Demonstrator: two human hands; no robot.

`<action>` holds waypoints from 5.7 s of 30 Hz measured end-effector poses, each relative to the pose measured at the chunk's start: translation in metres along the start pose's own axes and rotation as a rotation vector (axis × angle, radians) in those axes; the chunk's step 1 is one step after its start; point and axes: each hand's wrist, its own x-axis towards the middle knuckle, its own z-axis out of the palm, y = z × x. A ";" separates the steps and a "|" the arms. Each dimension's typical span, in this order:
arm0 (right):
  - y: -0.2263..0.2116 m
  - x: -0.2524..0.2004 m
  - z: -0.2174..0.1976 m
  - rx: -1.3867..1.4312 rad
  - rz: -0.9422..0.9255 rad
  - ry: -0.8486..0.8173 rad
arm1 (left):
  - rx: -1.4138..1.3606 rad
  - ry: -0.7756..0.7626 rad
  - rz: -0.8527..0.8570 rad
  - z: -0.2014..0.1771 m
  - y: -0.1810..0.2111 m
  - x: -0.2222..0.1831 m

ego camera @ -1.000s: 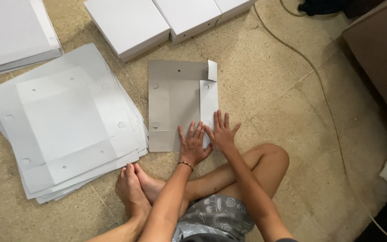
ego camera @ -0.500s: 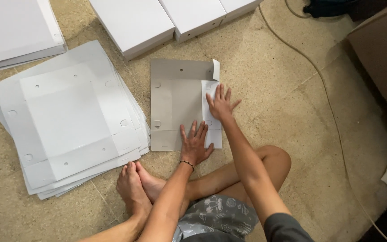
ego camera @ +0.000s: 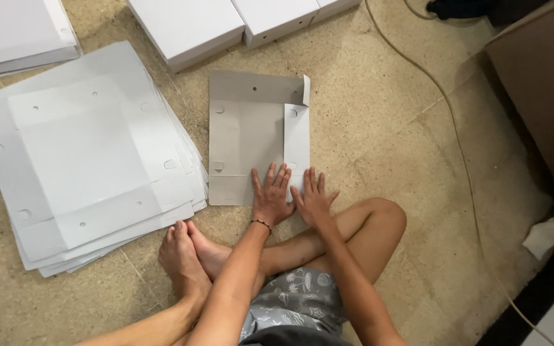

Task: Folding and assembling cardboard boxes from flat pre-cut sheets

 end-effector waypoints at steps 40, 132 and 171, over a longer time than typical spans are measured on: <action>-0.022 -0.038 -0.023 -0.289 0.001 -0.120 | 0.018 -0.023 0.000 -0.006 0.001 0.001; -0.219 0.118 -0.041 -0.549 -0.452 0.678 | -0.096 -0.185 -0.215 0.006 -0.047 -0.001; -0.187 0.189 -0.032 -0.165 -0.282 0.470 | -0.086 0.185 -0.159 -0.015 -0.040 0.000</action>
